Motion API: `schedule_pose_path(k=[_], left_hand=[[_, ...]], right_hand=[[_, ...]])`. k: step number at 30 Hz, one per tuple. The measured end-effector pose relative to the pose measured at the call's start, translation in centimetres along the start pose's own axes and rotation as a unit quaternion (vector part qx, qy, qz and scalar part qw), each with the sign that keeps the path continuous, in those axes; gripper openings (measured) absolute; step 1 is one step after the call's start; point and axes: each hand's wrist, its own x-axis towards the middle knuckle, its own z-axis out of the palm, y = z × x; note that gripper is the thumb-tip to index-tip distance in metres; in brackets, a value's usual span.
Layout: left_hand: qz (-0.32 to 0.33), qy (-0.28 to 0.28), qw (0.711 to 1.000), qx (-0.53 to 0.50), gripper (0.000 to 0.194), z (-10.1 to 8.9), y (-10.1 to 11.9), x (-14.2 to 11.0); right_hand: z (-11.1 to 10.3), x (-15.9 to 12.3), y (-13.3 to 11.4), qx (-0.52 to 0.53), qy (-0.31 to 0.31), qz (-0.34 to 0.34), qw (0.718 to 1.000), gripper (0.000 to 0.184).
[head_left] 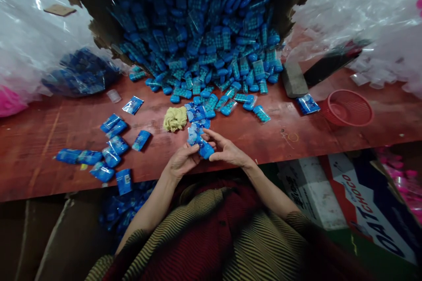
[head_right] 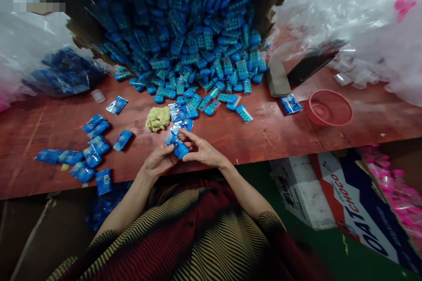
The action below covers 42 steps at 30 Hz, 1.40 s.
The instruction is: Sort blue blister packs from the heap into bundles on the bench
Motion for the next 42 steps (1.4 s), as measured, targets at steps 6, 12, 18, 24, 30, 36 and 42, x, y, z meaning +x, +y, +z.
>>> schedule_pose_path(k=[6, 12, 18, 24, 30, 36, 42], left_hand=[[0.008, -0.022, 1.000, -0.016, 0.030, 0.1, -1.0, -0.2], [0.068, 0.029, 0.995, -0.063, 0.013, 1.0, -2.4, -0.1], [0.100, 0.074, 0.989, -0.076, 0.012, 1.3, -3.0, -0.4], [0.204, 0.199, 0.951, -0.117, 0.028, -0.9, 1.8, -2.9], [0.322, 0.353, 0.868, -0.136, 0.059, -5.7, 7.9, -6.3], [0.362, 0.354, 0.828, 0.239, 0.034, -5.3, 6.9, -3.9], [0.286, 0.304, 0.516, 0.747, 0.061, -4.9, 6.6, 3.4]], right_hand=[[-0.1, 0.2, -0.9, 0.003, -0.026, 0.017, 1.000, 0.073], [0.6, 0.3, 0.0, -0.051, 0.055, -0.032, 0.997, 0.052], [2.6, 0.2, 1.0, -0.076, 0.137, -0.026, 0.987, 0.050], [2.0, 0.7, 0.8, -0.196, 0.052, -0.081, 0.976, 0.051], [-0.7, 4.7, 0.1, -0.551, 0.110, -0.073, 0.824, 0.034], [-3.8, 8.6, -0.3, -0.711, 0.056, -0.008, 0.701, 0.042], [-2.4, 9.9, -0.6, -0.713, 0.090, -0.019, 0.695, 0.045]])
